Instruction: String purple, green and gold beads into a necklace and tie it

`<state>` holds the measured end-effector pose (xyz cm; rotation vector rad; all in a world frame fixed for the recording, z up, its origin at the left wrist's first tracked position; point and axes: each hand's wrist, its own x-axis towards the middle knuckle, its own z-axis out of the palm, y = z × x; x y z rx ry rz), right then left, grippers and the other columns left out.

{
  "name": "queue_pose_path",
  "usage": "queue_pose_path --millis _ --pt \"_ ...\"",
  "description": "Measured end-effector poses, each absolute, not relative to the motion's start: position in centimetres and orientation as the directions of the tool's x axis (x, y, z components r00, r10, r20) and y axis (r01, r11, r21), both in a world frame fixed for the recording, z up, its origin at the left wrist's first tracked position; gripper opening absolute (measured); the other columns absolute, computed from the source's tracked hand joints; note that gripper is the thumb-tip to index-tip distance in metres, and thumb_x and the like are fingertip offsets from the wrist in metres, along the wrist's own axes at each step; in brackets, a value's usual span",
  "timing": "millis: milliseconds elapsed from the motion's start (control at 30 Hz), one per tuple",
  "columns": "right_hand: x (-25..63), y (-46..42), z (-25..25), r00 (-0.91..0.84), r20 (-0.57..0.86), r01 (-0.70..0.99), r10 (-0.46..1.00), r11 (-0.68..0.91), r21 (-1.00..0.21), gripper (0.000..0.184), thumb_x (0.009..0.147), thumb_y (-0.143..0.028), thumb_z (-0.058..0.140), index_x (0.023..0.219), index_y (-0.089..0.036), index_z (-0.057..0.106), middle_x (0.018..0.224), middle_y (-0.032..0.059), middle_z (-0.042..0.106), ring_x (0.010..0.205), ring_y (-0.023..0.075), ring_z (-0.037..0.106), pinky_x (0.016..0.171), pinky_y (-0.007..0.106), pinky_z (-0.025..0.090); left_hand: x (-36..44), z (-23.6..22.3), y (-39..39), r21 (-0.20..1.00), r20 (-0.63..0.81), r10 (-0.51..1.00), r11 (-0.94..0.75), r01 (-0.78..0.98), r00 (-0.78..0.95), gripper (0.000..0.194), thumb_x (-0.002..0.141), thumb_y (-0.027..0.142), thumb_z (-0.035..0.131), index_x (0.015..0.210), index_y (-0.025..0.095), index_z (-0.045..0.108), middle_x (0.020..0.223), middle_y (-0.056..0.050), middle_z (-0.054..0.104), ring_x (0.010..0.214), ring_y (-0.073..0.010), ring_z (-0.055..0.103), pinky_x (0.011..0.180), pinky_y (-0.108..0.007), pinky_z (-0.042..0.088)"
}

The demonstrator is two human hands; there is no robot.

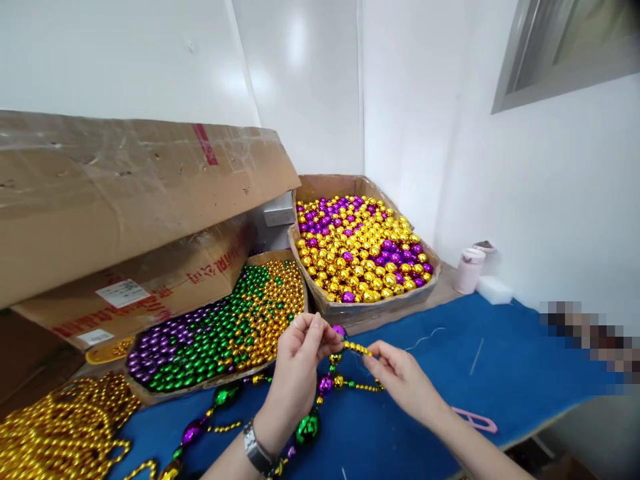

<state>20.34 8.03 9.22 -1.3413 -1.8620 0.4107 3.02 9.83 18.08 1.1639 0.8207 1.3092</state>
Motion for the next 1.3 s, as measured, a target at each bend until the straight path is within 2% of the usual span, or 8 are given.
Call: queue_pose_path --millis 167,267,500,700,867,1033,1200,1300 --pt "20.9 9.1 9.0 -0.068 0.581 0.815 0.811 0.381 -0.436 0.024 0.095 -0.029 0.038 0.088 -0.017 0.057 0.077 0.0082 0.061 0.073 0.0214 0.055 0.066 0.031 0.036 2.1 17.6 9.9 0.993 0.103 0.956 -0.114 0.026 0.273 0.024 0.085 0.037 0.055 0.076 0.016 0.055 0.063 0.000 0.060 0.057 -0.0120 0.055 0.056 -0.023 0.046" --pt "21.0 9.8 9.1 -0.082 0.645 0.876 0.760 0.363 -0.317 0.026 0.096 -0.028 0.038 0.087 -0.018 0.060 0.072 0.0078 0.059 0.071 0.0214 0.053 0.067 0.033 0.033 2.0 17.1 10.4 0.978 0.030 0.925 -0.106 0.180 0.379 0.026 0.085 0.040 0.053 0.077 0.015 0.056 0.056 0.000 0.059 0.053 -0.0120 0.054 0.054 -0.023 0.042" --pt "19.9 10.7 8.9 -0.125 0.708 0.911 0.695 0.363 -0.196 0.022 0.096 -0.029 0.043 0.089 -0.021 0.062 0.064 0.0043 0.053 0.065 0.0189 0.049 0.063 0.032 0.031 1.7 16.4 11.8 0.977 -0.108 0.845 -0.008 0.215 0.523 0.029 0.077 0.041 0.063 0.067 0.016 0.051 0.053 0.004 0.053 0.047 -0.0094 0.047 0.046 -0.020 0.034" --pt "20.3 9.0 9.5 -0.067 0.680 0.863 0.730 0.385 -0.327 0.014 0.093 -0.024 0.047 0.099 -0.022 0.058 0.080 0.0048 0.056 0.073 0.0177 0.054 0.066 0.029 0.041 1.6 16.1 11.6 1.000 0.006 0.892 -0.017 0.019 0.451 0.029 0.080 0.039 0.061 0.068 0.014 0.056 0.061 0.001 0.054 0.050 -0.0076 0.042 0.049 -0.020 0.032" --pt "21.6 6.5 11.3 -0.036 0.506 0.602 0.862 0.423 -0.678 0.029 0.092 -0.027 0.047 0.122 -0.028 0.048 0.115 0.0045 0.049 0.057 0.0079 0.052 0.060 0.024 0.047 1.7 16.0 11.4 0.995 0.081 0.921 -0.098 0.025 0.381 0.029 0.082 0.040 0.059 0.070 0.014 0.057 0.065 -0.001 0.058 0.054 -0.0091 0.044 0.052 -0.021 0.033" --pt "20.9 5.8 12.8 -0.048 0.496 0.553 0.867 0.437 -0.710 0.018 0.092 -0.028 0.049 0.106 -0.024 0.059 0.098 0.0030 0.058 0.073 0.0140 0.054 0.068 0.026 0.043 2.4 16.0 10.8 0.976 0.126 0.882 -0.193 0.104 0.453 0.030 0.083 0.040 0.057 0.069 0.014 0.056 0.061 0.001 0.053 0.057 -0.0109 0.043 0.054 -0.022 0.035" --pt "19.0 4.8 11.4 -0.041 0.431 0.483 0.901 0.396 -0.781 0.021 0.092 -0.031 0.049 0.077 -0.020 0.060 0.070 0.0003 0.055 0.065 0.0137 0.051 0.061 0.025 0.036 2.0 15.3 10.0 0.961 0.127 0.881 -0.224 0.165 0.456 0.027 0.085 0.037 0.055 0.070 0.014 0.054 0.063 0.001 0.051 0.059 -0.0114 0.042 0.055 -0.023 0.035" --pt "17.3 4.7 9.7 -0.010 0.279 0.185 0.960 0.276 -0.943 0.018 0.090 -0.035 0.053 0.088 -0.020 0.064 0.079 0.0015 0.059 0.076 0.0155 0.055 0.067 0.026 0.038 1.6 14.0 9.2 0.938 0.166 0.869 -0.285 0.197 0.466 0.026 0.086 0.035 0.053 0.071 0.015 0.055 0.065 0.001 0.051 0.061 -0.0118 0.043 0.057 -0.023 0.035"
